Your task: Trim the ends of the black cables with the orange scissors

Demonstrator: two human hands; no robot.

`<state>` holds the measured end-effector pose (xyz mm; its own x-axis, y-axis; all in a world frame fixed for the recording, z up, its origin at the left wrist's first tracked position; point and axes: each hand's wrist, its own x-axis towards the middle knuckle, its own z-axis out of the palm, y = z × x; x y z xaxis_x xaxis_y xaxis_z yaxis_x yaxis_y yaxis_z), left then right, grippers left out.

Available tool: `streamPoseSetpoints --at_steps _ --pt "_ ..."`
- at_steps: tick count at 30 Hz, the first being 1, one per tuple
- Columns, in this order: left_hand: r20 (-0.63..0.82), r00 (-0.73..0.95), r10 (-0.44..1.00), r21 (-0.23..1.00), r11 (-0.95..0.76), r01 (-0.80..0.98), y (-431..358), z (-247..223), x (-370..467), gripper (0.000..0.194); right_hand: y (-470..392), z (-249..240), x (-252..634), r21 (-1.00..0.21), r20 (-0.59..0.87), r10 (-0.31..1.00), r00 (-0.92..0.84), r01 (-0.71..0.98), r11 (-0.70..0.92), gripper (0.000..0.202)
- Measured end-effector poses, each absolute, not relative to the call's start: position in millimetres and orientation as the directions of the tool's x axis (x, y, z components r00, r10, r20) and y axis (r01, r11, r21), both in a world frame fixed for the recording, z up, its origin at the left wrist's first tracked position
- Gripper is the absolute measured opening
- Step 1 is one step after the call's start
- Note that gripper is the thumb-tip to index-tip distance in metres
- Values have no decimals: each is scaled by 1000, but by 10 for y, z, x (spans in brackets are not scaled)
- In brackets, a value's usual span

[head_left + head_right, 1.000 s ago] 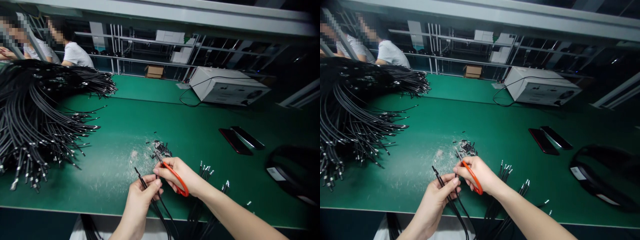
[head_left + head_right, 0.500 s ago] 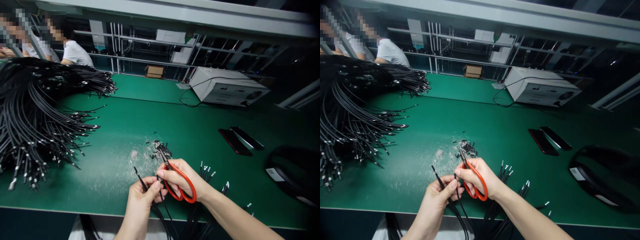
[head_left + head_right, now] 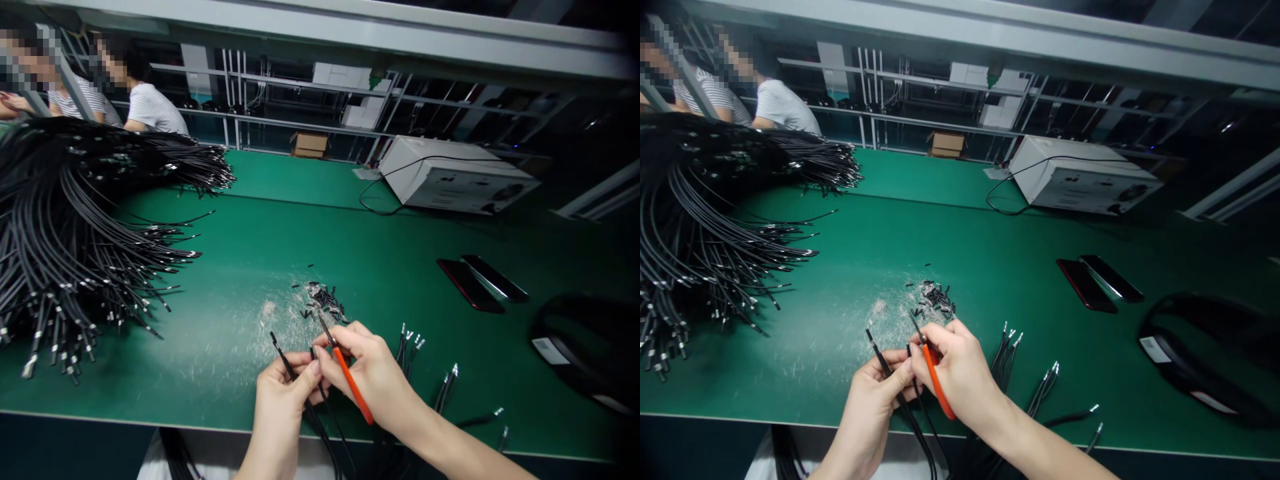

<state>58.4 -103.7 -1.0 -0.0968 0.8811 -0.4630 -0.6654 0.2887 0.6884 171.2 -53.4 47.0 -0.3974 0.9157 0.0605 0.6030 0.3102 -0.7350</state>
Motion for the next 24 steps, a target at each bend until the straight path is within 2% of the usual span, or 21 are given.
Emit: streamPoseSetpoints --at_steps 3,7,9,12,16,24 --pt "-464 -81 882 673 292 -680 -1041 -28 573 33 -543 434 1772 -561 268 835 -480 627 540 14" --pt "-501 -57 863 643 328 -692 -1027 -35 550 35 -429 429 1902 -430 300 654 -695 513 743 10" --pt "-546 -58 835 623 360 -694 -1020 -18 539 39 -354 441 1966 -339 257 652 -714 565 752 8" --pt "-580 -37 814 597 394 -699 -1017 22 529 41 -274 434 2042 -131 194 676 -711 664 736 9" --pt "-598 -16 802 582 420 -696 -1019 61 532 40 -262 373 2086 113 123 629 -768 640 760 13" --pt "-611 7 791 578 453 -678 -1030 65 543 35 -267 356 2077 254 124 547 -828 559 789 16"
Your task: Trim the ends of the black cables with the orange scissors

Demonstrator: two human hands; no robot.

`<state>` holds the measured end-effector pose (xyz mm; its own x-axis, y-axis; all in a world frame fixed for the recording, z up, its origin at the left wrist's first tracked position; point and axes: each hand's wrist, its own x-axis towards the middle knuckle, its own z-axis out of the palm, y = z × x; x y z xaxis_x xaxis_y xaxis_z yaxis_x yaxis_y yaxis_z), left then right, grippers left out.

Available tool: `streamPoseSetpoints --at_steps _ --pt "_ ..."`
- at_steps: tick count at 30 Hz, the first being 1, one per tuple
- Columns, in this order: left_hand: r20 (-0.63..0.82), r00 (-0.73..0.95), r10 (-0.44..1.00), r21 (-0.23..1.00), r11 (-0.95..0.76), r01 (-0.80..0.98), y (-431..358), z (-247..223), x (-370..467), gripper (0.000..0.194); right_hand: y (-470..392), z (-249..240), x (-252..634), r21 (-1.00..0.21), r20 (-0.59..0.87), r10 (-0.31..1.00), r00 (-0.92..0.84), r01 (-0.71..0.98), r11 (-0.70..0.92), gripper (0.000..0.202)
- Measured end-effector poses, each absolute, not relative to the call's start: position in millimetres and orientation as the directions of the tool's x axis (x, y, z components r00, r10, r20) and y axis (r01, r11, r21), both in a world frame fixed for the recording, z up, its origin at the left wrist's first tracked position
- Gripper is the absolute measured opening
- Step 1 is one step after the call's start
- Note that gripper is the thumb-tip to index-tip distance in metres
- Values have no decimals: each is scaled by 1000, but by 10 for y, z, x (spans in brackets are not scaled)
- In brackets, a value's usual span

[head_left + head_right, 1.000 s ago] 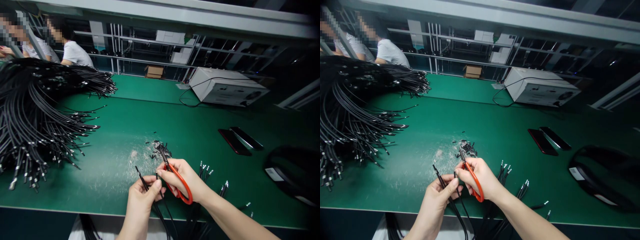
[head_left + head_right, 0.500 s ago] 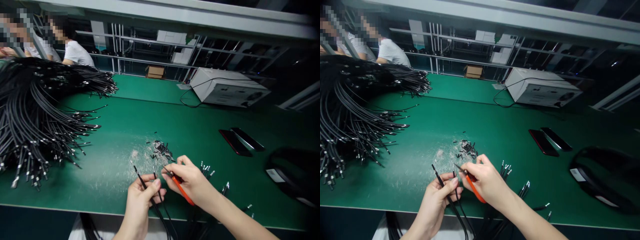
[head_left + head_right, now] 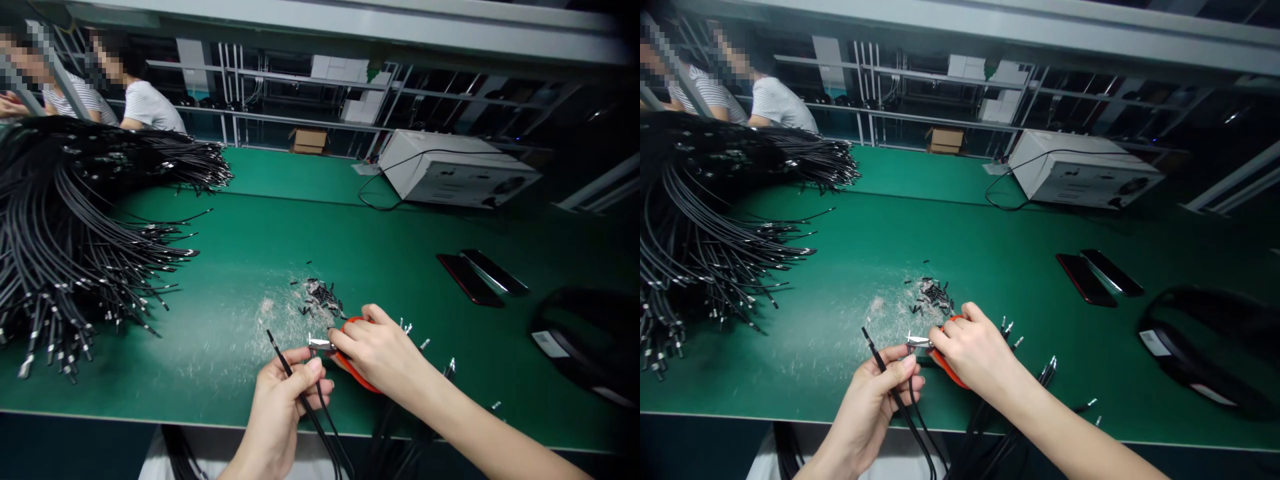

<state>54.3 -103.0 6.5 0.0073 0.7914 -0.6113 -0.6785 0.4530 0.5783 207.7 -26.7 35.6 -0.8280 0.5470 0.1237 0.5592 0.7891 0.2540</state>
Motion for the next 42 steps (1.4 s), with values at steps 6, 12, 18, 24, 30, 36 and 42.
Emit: streamPoseSetpoints --at_steps 6,12,18,24,30,36,42 --pt "-602 18 799 571 446 -689 -1024 59 529 31 -206 421 2077 331 113 451 -886 461 823 15" --pt "-602 23 798 564 445 -695 -1027 54 512 32 -144 438 2062 277 64 440 -896 440 855 19" --pt "-592 -30 805 617 430 -659 -1023 92 517 38 -143 548 2002 237 38 544 -838 536 810 23" --pt "-599 -66 798 623 413 -664 -1011 107 536 45 -235 538 1978 294 53 574 -817 563 773 14" --pt "-595 -68 801 623 405 -669 -1027 118 545 45 -260 496 1991 343 76 516 -853 509 790 14" --pt "-593 -44 804 617 419 -666 -1030 141 522 43 -230 518 2011 245 157 520 -840 543 803 25" --pt "-544 -19 839 632 395 -666 -1033 56 532 44 -358 499 1827 -682 -93 851 -517 656 324 27"
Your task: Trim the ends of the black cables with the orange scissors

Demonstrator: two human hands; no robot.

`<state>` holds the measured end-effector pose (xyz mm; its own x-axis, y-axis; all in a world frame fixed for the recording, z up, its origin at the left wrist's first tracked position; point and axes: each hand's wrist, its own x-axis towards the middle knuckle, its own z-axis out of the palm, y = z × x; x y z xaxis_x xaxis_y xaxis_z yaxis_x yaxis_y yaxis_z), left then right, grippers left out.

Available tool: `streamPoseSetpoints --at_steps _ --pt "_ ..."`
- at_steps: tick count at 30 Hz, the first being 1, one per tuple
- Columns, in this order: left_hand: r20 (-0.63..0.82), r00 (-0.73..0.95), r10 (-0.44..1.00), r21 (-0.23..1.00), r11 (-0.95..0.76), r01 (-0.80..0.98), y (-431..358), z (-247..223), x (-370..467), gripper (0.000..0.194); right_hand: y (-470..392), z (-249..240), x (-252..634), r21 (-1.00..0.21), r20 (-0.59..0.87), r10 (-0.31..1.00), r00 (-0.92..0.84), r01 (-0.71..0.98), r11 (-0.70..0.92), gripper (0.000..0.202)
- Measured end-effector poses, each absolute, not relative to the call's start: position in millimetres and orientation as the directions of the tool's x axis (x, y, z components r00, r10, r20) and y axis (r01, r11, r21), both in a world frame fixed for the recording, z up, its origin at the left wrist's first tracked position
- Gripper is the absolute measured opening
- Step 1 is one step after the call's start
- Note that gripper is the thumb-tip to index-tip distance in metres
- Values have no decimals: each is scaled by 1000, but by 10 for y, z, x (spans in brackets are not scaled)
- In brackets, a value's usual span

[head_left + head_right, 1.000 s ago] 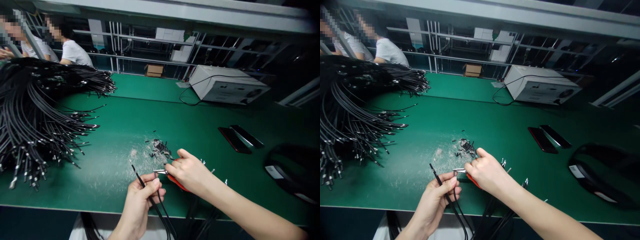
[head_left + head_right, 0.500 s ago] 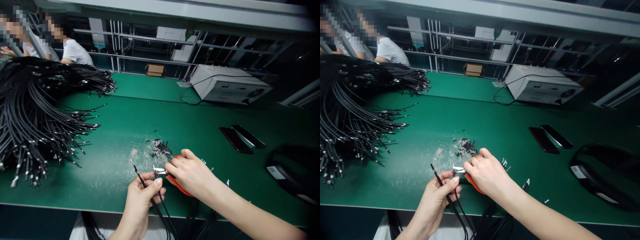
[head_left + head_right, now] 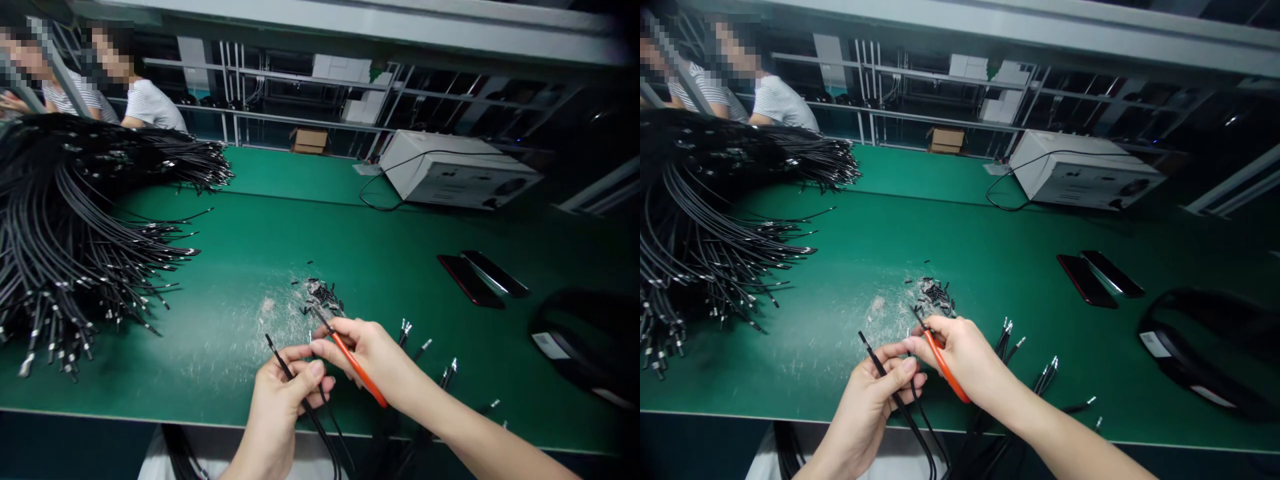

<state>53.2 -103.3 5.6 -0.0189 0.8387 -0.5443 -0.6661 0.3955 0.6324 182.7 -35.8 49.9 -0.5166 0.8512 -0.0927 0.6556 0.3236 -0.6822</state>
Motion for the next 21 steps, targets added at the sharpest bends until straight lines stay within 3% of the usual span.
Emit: streamPoseSetpoints --at_steps 2,5,10,13,15,18,21 --pt "-506 -23 862 660 370 -654 -1032 17 544 42 -408 510 1743 -852 -270 819 -507 522 43 31" --pt "-472 -45 880 686 335 -645 -1031 -8 545 38 -450 540 1672 -898 -340 807 -484 423 -124 33" --pt "-490 31 871 645 386 -659 -1052 54 512 32 -444 524 1703 -913 -275 814 -512 403 -55 29" --pt "-516 79 853 603 427 -674 -1068 81 499 34 -380 486 1769 -860 -177 840 -513 496 121 27" --pt "-539 90 837 584 449 -676 -1070 83 493 35 -328 469 1830 -722 4 867 -498 598 347 25" --pt "-566 91 819 567 467 -678 -1060 84 484 35 -283 443 1938 -336 259 775 -576 699 632 20" --pt "-587 94 804 551 482 -681 -1048 98 485 33 -301 403 2031 -12 255 659 -708 679 734 14"
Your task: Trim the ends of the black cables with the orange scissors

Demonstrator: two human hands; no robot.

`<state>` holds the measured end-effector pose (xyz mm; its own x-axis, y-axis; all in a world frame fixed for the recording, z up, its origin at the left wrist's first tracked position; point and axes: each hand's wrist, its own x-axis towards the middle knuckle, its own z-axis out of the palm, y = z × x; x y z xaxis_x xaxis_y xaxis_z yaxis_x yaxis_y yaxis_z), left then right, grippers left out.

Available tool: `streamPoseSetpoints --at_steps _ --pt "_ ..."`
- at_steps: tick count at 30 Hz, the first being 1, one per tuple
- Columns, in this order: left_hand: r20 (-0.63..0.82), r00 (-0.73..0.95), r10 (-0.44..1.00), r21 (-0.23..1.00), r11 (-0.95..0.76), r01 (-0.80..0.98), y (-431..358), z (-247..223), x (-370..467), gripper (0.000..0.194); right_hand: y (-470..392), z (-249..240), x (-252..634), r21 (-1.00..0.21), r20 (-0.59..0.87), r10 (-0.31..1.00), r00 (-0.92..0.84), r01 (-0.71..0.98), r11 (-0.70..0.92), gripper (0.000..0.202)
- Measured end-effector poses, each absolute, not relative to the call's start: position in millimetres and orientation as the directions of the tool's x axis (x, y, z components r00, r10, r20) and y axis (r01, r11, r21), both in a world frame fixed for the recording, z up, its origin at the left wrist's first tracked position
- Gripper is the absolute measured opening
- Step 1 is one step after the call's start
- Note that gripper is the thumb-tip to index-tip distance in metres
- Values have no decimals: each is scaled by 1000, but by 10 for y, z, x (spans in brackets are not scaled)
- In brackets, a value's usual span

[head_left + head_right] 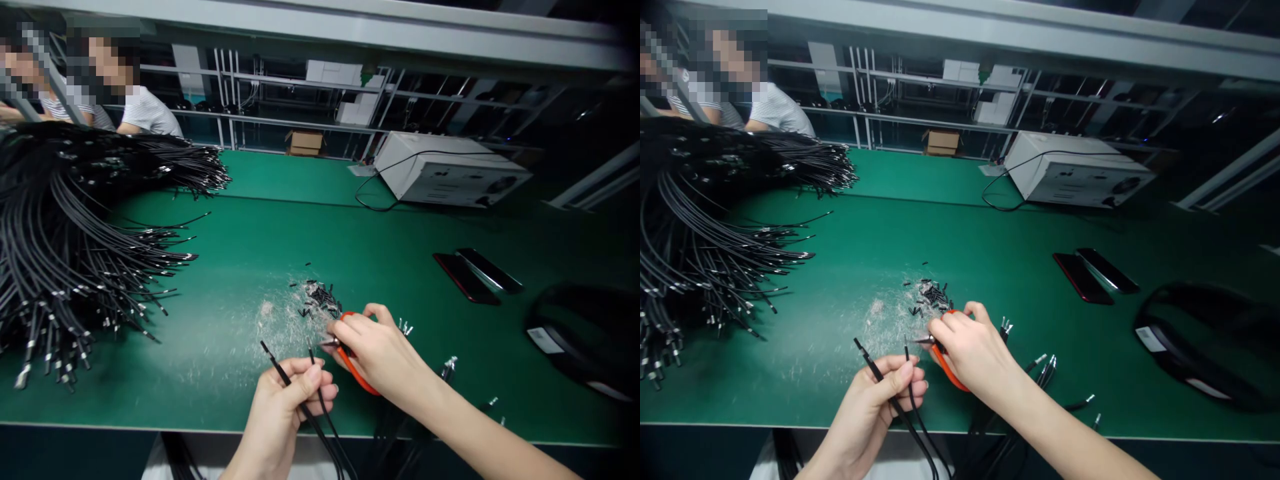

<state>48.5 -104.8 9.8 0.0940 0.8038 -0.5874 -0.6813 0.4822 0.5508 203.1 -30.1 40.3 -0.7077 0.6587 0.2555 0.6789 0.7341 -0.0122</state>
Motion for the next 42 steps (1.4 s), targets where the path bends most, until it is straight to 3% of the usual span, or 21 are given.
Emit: streamPoseSetpoints --at_steps 4,12,14,16,18,20,23,28,30,32,33,35,37,38,40,42 --pt "-600 88 795 548 488 -679 -1052 127 506 30 -352 364 2084 156 211 604 -768 637 755 15" --pt "-591 102 800 550 493 -674 -1057 142 515 28 -315 417 2097 218 259 513 -818 567 794 25" --pt "-591 99 801 554 491 -672 -1055 139 515 29 -317 440 2090 101 292 559 -776 606 789 26" --pt "-584 102 805 558 490 -669 -1056 135 515 29 -344 470 2054 -163 294 693 -659 679 715 26" --pt "-569 112 815 565 486 -666 -1059 130 515 29 -389 501 1992 -505 142 826 -546 678 535 25" --pt "-550 120 826 571 477 -668 -1062 123 516 28 -431 531 1922 -751 -102 855 -509 603 270 27" --pt "-531 126 838 573 465 -675 -1068 107 521 28 -463 564 1842 -858 -317 802 -507 514 -14 29" --pt "-513 99 853 599 438 -670 -1054 70 542 30 -477 579 1771 -885 -316 796 -515 463 -51 26" --pt "-498 77 864 650 430 -626 -1041 57 536 31 -472 567 1797 -869 -282 829 -483 494 -7 25" --pt "-480 45 876 703 415 -577 -1032 40 514 34 -443 550 1893 -754 -175 903 -391 644 133 23" --pt "-469 26 883 725 401 -560 -1031 29 498 35 -417 542 1965 -617 -91 939 -333 759 209 22" --pt "-442 3 897 756 374 -538 -1038 3 464 35 -357 529 2127 -197 55 966 -254 945 260 20" --pt "-410 30 911 764 361 -535 -1054 -23 439 35 -312 524 2243 168 81 968 -240 960 224 18" --pt "-401 57 914 758 366 -540 -1063 -33 433 36 -305 527 2260 265 100 965 -243 941 209 18" --pt "-395 111 912 741 388 -548 -1077 -40 437 39 -328 546 2196 256 200 939 -279 940 225 20" --pt "-383 147 912 741 398 -541 -1083 -32 455 42 -386 586 2024 21 285 906 -313 947 321 23"
